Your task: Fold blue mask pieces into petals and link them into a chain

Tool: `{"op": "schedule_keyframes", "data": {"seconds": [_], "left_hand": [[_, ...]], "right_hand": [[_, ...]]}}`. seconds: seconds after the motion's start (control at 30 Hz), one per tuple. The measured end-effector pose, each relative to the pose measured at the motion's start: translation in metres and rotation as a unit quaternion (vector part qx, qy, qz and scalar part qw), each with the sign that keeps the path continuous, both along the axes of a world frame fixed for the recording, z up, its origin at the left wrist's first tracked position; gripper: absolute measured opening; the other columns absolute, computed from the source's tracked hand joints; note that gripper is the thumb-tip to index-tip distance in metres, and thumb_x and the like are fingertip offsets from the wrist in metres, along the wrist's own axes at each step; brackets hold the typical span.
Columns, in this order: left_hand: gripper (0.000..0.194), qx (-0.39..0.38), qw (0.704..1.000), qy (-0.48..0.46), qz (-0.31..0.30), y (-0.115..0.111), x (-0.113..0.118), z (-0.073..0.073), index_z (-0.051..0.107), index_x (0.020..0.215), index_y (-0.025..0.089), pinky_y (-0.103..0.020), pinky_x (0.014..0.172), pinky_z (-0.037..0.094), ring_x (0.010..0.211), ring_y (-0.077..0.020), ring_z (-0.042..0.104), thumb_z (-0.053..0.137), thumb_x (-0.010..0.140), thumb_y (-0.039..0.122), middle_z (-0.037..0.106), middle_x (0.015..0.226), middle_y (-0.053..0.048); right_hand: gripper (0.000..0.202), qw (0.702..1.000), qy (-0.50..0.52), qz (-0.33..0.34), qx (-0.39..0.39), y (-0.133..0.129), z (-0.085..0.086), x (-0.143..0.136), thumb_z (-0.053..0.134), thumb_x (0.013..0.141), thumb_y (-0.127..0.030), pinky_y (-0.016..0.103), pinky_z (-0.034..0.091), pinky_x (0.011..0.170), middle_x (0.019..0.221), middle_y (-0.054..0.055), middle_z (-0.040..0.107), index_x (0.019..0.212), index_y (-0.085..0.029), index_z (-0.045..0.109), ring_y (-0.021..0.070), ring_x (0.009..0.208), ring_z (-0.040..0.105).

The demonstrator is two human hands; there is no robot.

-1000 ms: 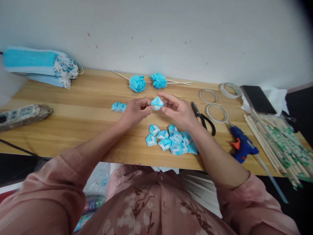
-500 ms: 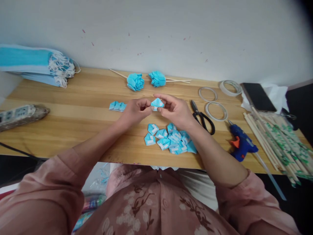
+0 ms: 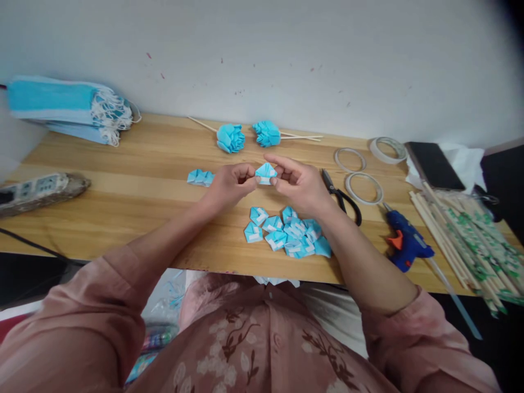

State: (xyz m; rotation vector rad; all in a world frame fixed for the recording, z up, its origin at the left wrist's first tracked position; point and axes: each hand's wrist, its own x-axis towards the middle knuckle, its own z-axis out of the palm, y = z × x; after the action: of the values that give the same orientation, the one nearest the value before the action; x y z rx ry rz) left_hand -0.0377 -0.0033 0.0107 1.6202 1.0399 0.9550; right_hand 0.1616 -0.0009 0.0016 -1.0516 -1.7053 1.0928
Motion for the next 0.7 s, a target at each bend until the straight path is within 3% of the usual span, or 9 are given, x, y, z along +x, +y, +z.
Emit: {"op": "schedule_keyframes", "data": {"seconds": [0.17, 0.33, 0.47, 0.7], "left_hand": [[0.025, -0.004, 1.0, 0.003, 0.009, 0.0017, 0.0004, -0.0039, 0.045, 0.063, 0.019, -0.024, 0.05, 0.022, 0.053, -0.0071, 0.029, 0.06, 0.08, 0.029, 0.039, 0.056, 0.006], [0.022, 0.001, 1.0, 0.0, -0.009, 0.0025, 0.0009, -0.0068, 0.05, 0.065, 0.018, -0.024, 0.051, 0.022, 0.054, -0.0071, 0.029, 0.059, 0.078, 0.032, 0.039, 0.058, 0.006], [0.022, -0.01, 1.0, 0.002, -0.004, 0.0028, 0.0009, -0.0069, 0.052, 0.066, 0.018, -0.024, 0.051, 0.023, 0.055, -0.0076, 0.03, 0.061, 0.078, 0.034, 0.04, 0.059, 0.006], [0.022, -0.025, 1.0, 0.001, 0.014, 0.001, 0.0004, -0.0037, 0.054, 0.067, 0.018, -0.024, 0.051, 0.024, 0.054, -0.0075, 0.03, 0.062, 0.079, 0.034, 0.042, 0.058, 0.006]], "right_hand": [[0.054, 0.999, 0.005, 0.036, -0.016, -0.0011, 0.0027, 0.0005, 0.072, 0.083, -0.038, 0.038, 0.055, 0.094, 0.115, 0.005, 0.072, 0.133, -0.023, 0.065, 0.0215, 0.105, 0.067], [0.048, 1.0, -0.006, -0.005, 0.015, -0.0015, 0.0, -0.0022, 0.072, 0.08, -0.03, 0.031, 0.055, 0.075, 0.091, 0.001, 0.07, 0.128, -0.022, 0.068, 0.0156, 0.08, 0.063], [0.046, 1.0, 0.0, -0.012, 0.01, -0.001, -0.0016, -0.0034, 0.071, 0.079, -0.029, 0.029, 0.053, 0.069, 0.085, 0.0, 0.068, 0.125, -0.023, 0.069, 0.0144, 0.073, 0.061], [0.045, 0.999, 0.026, 0.012, -0.019, 0.0, -0.0008, -0.0022, 0.068, 0.082, -0.033, 0.034, 0.056, 0.084, 0.099, 0.003, 0.073, 0.126, -0.023, 0.068, 0.0189, 0.092, 0.067]]}}
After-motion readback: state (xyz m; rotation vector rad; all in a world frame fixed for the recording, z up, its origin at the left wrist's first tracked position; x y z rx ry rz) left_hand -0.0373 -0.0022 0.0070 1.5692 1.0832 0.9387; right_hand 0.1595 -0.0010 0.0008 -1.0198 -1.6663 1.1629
